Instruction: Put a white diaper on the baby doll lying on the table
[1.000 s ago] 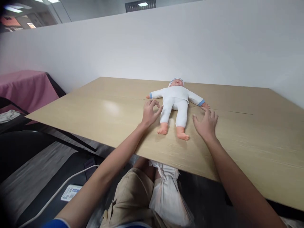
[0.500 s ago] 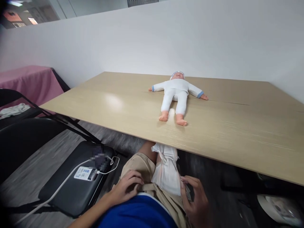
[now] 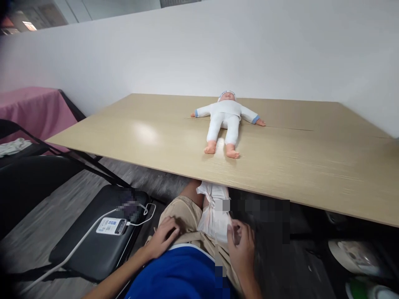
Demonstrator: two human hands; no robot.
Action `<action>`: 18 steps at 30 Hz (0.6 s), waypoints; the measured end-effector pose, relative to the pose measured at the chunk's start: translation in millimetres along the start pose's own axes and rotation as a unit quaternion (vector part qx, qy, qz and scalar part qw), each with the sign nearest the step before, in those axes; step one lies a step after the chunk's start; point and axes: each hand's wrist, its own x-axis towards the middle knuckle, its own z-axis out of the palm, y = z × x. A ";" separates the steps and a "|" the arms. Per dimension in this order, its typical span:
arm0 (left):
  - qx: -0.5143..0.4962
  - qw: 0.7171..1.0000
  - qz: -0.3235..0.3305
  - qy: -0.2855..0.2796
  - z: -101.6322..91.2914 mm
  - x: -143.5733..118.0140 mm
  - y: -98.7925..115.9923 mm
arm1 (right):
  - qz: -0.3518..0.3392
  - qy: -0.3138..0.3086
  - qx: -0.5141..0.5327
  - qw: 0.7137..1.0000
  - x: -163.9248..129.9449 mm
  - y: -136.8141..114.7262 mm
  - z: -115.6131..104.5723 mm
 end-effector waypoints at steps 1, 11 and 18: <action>0.010 1.000 0.019 -0.012 7.4 18.7 4.9 | 0.014 0.011 -0.015 1.000 9.1 5.4 2.9; -0.174 0.979 -0.104 0.018 72.8 144.8 27.6 | 0.268 -0.099 0.089 0.954 61.7 43.1 42.3; -0.447 0.860 -0.247 0.004 101.3 175.3 33.6 | 0.313 -0.166 0.216 0.910 66.9 21.3 60.1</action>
